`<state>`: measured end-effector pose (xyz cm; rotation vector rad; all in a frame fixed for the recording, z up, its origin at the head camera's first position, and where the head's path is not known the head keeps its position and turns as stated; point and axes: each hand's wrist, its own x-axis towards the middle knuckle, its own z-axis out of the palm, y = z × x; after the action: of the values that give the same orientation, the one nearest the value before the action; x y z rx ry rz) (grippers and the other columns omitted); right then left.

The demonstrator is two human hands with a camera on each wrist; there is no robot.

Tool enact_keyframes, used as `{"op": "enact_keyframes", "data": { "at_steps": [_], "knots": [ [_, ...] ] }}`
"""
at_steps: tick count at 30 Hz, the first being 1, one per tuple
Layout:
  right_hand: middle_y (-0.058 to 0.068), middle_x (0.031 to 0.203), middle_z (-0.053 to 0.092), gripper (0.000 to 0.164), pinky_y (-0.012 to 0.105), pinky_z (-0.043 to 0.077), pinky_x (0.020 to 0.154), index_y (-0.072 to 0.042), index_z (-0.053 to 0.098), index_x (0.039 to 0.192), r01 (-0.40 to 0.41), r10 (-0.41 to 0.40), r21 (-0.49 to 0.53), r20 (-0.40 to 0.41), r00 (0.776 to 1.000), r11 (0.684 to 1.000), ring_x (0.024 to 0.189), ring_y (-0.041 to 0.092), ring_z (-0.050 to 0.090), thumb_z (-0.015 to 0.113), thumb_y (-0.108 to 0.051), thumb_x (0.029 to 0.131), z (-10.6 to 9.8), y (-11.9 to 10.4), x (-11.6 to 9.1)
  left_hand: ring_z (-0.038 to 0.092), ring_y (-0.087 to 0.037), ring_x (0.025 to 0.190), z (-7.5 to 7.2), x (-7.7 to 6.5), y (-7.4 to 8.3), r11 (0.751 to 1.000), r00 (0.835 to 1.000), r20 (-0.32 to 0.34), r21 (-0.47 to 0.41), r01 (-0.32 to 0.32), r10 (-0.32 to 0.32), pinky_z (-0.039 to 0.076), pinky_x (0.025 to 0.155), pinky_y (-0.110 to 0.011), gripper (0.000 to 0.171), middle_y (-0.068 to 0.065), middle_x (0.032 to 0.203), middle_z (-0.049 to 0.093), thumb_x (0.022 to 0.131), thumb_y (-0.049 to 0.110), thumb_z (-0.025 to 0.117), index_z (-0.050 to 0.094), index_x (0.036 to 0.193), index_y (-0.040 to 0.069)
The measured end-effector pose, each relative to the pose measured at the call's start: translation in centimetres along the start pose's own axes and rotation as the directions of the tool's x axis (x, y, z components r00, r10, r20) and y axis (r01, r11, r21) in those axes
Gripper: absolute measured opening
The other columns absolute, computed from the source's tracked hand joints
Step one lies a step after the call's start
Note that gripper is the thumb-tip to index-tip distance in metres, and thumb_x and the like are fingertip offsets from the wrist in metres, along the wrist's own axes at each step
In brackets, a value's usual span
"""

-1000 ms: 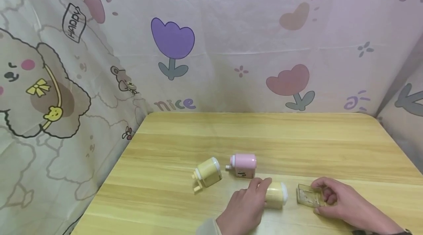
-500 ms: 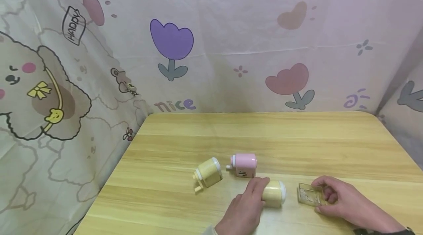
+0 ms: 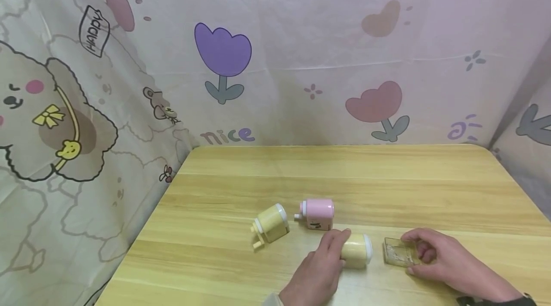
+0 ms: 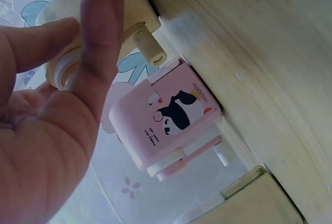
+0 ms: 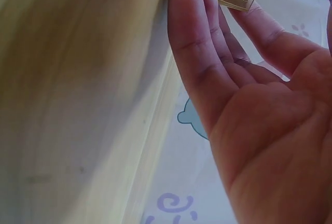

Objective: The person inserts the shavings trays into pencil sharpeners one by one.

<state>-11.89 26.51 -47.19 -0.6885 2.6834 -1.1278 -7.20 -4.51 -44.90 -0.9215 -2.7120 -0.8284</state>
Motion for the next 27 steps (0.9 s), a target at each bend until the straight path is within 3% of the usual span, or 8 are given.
{"op": "enact_keyframes", "data": {
  "at_steps": [6,13,21,27],
  "knots": [
    [-0.008,0.092,0.056,0.052,0.026,0.046,0.061,-0.013,0.059,0.115,0.082,-0.083,-0.017,-0.071,0.994,0.996,0.074,0.002,0.052,0.081,-0.033,0.073,0.4,-0.4,0.1,0.033,0.004,0.054,0.2,0.1,0.0,0.999,1.000,0.019,-0.030,0.014,-0.014,0.037,0.057,-0.008,0.057,0.000,0.131,0.039,0.098,0.012,0.048,0.024,0.149,0.013],
    [-0.011,0.091,0.056,0.053,0.026,0.047,0.060,-0.015,0.059,0.117,0.233,-0.232,-0.007,-0.132,0.964,0.972,0.073,0.002,0.054,0.083,-0.027,0.070,1.3,-1.1,0.4,0.031,0.005,0.053,0.4,0.0,0.0,1.000,1.000,0.020,-0.029,0.007,-0.006,0.035,0.054,-0.007,0.057,-0.001,0.130,0.039,0.097,0.010,0.050,0.024,0.148,0.012],
    [-0.010,0.090,0.055,0.055,0.026,0.047,0.059,-0.010,0.056,0.121,0.307,-0.302,0.068,-0.074,0.950,0.949,0.073,0.004,0.054,0.081,-0.024,0.073,2.3,-1.2,0.9,0.034,0.004,0.056,0.3,0.0,0.0,1.000,1.000,0.026,-0.018,0.016,-0.016,0.037,0.058,-0.008,0.058,0.000,0.131,0.039,0.097,0.012,0.050,0.024,0.149,0.013],
    [-0.011,0.092,0.054,0.053,0.025,0.048,0.060,-0.011,0.056,0.121,0.328,-0.325,0.065,-0.055,0.944,0.942,0.074,0.004,0.053,0.079,-0.028,0.076,2.8,-2.0,1.1,0.035,0.003,0.056,0.2,0.0,0.0,0.999,0.999,0.036,-0.022,0.027,-0.026,0.037,0.059,-0.008,0.057,0.001,0.133,0.038,0.098,0.013,0.049,0.023,0.149,0.015]
  ]
}}
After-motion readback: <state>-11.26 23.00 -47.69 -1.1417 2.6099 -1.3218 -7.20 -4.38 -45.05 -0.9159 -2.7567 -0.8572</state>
